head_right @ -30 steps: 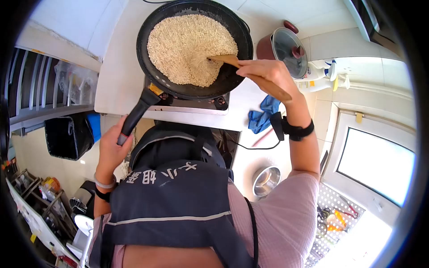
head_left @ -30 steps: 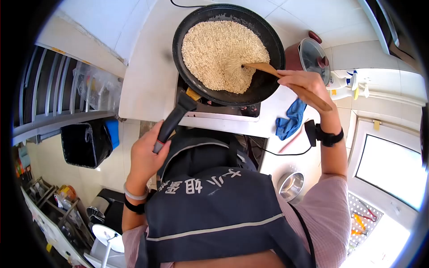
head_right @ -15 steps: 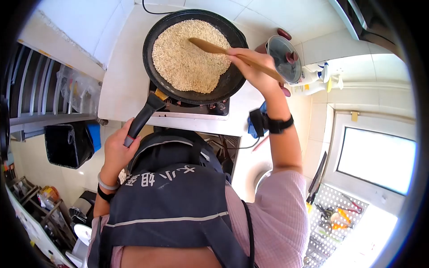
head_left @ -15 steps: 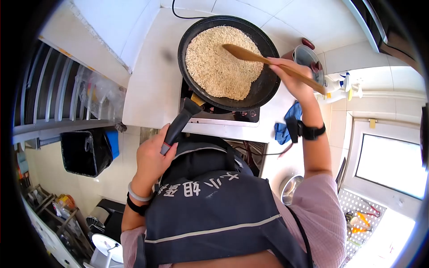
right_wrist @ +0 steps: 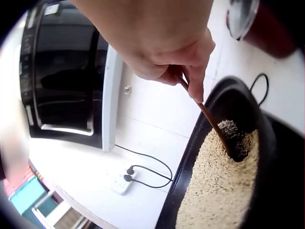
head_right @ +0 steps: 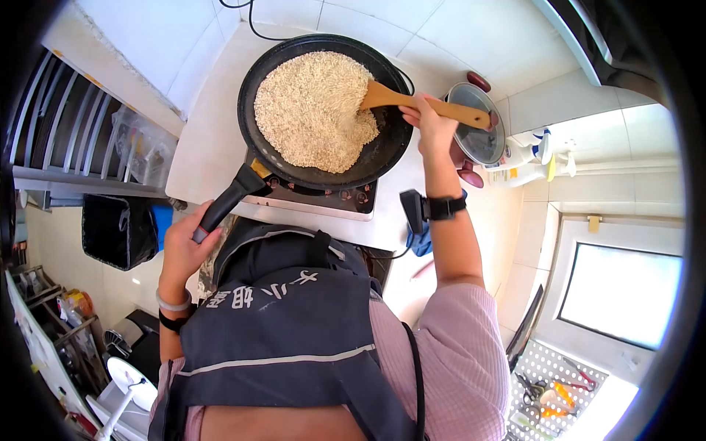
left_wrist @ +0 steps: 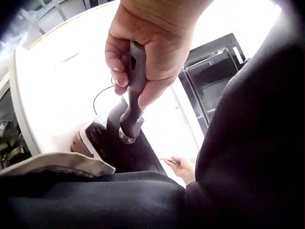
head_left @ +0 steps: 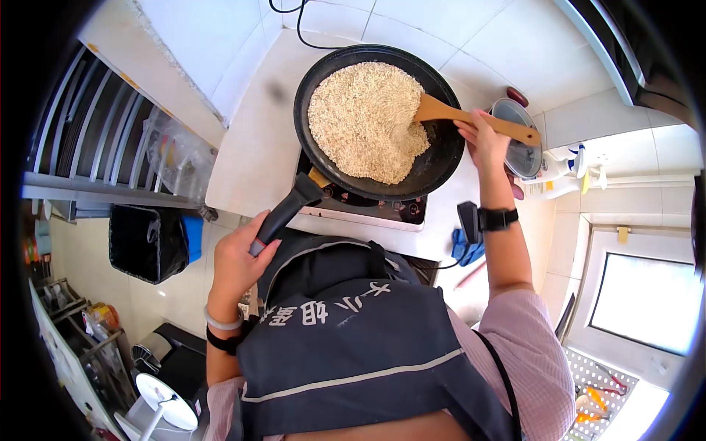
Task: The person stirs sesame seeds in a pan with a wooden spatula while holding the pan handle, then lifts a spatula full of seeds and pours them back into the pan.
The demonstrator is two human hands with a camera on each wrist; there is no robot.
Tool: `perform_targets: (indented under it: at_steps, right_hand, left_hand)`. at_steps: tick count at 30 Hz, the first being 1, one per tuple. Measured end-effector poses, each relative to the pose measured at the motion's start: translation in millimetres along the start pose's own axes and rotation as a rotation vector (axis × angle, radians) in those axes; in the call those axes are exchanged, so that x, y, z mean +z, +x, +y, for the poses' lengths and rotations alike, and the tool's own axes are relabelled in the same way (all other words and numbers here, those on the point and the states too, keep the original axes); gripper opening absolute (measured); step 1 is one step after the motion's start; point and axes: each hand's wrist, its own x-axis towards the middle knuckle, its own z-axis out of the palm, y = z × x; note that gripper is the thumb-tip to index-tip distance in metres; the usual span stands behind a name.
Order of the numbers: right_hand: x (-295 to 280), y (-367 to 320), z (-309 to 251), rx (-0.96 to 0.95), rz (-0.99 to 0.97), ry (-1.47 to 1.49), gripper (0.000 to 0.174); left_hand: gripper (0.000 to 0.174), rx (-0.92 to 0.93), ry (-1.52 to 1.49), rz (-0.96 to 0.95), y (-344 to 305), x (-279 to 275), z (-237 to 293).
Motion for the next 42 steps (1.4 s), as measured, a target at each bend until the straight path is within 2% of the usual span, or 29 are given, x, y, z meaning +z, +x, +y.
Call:
perform_targets:
  at_steps: [2, 3, 5, 6, 7, 9, 10, 11, 13, 14, 16, 19, 21, 24, 27, 28, 30, 31, 34, 35, 36, 37, 39, 42]
  right_hand:
    - [18.4, 12.3, 6.0, 0.13, -0.105, 0.133, 0.027]
    - [26.0, 13.1, 7.2, 0.132, -0.11, 0.136, 0.027]
    - [40.8, 11.7, 6.2, 0.158, -0.303, 0.154, 0.029]
    - [44.1, 8.7, 5.7, 0.138, -0.375, 0.152, 0.024]
    - [46.9, 3.6, 6.2, 0.142, -0.379, 0.154, 0.024]
    - [45.6, -11.4, 4.1, -0.126, -0.565, -0.092, 0.021]
    - [41.2, -24.4, -8.8, -0.236, -0.62, -0.356, 0.016]
    - [34.8, -35.6, -16.6, -0.231, -0.621, -0.357, 0.016]
    - [20.8, -55.2, -30.1, -0.523, -0.877, -0.428, 0.014]
    - [13.8, -63.9, -43.1, -0.516, -0.882, -0.43, 0.014]
    - [-3.4, -78.3, -71.8, -0.828, -1.057, -0.516, 0.015]
    - [-28.1, -92.5, -95.0, -0.808, -1.008, -0.618, 0.014]
    - [-37.4, -99.6, -102.1, -0.802, -0.995, -0.607, 0.014]
    - [-32.1, -110.3, -102.8, -0.692, -1.012, -0.519, 0.015]
    - [6.3, -113.1, -86.2, -0.864, -1.024, -0.49, 0.01]
    - [18.6, -109.5, -77.8, -0.868, -1.025, -0.485, 0.01]
    - [39.4, -98.4, -62.4, -0.832, -0.908, -0.503, 0.008]
    - [45.4, -89.5, -56.8, -0.833, -0.911, -0.497, 0.008]
    - [55.8, -60.8, -47.8, -0.688, -0.716, -0.485, 0.01]
    - [53.7, -49.6, -47.3, -0.631, -0.676, -0.501, 0.012]
    - [50.4, -39.3, -41.7, -0.656, -0.608, -0.526, 0.013]
    - [46.0, -34.0, -46.8, -0.577, -0.584, -0.582, 0.014]
    - [30.9, -15.8, -39.8, -0.56, -0.515, -0.55, 0.014]
    - [10.8, -16.5, -68.4, -0.52, -0.467, -0.491, 0.015]
  left_hand:
    - [0.053, -0.024, 0.009, -0.014, 0.0, -2.6, 3.3]
    - [0.053, -0.043, 0.011, -0.036, -0.1, -3.4, 4.7]
    - [0.052, -0.036, 0.008, -0.023, 0.1, -1.9, 4.4]
    - [0.052, -0.03, 0.001, -0.013, -0.5, -1.3, 4.6]
    - [0.052, -0.035, 0.005, -0.014, -0.9, -1.7, 4.6]
    - [0.052, -0.082, 0.0, -0.025, -1.6, -1.5, 5.3]
    - [0.052, -0.085, -0.001, -0.028, -1.8, -1.0, 5.4]
    - [0.053, -0.072, 0.0, -0.017, -1.7, -0.5, 5.3]
    - [0.053, -0.067, -0.004, -0.009, -1.9, 0.7, 3.9]
    - [0.053, -0.058, -0.002, -0.004, -2.1, 0.7, 2.5]
    - [0.053, -0.079, 0.013, -0.024, -1.8, -0.4, 4.1]
    - [0.052, -0.066, 0.001, -0.008, -1.6, 0.1, 1.9]
    - [0.052, -0.075, 0.004, -0.007, -1.7, -0.8, 3.4]
    - [0.052, -0.127, 0.009, -0.032, -1.3, -1.7, 6.0]
    - [0.051, -0.094, 0.013, -0.002, -1.2, -0.1, 5.3]
    - [0.051, -0.089, 0.014, 0.006, -1.3, 0.5, 5.2]
    - [0.051, -0.088, 0.021, 0.016, -2.2, -0.2, 7.2]
    - [0.051, -0.106, 0.02, 0.005, -2.3, -0.7, 8.8]
    - [0.051, -0.097, 0.009, 0.02, -2.8, 1.5, 7.0]
    - [0.052, -0.07, -0.001, 0.046, -3.4, 3.3, 6.1]
    - [0.052, -0.078, -0.004, 0.053, -3.4, 2.6, 7.3]
    - [0.051, -0.122, 0.009, 0.023, -2.9, 0.1, 10.2]
    - [0.051, -0.174, 0.013, -0.004, -2.3, -1.4, 11.9]
    - [0.05, -0.155, 0.011, 0.013, -1.5, -1.2, 8.8]
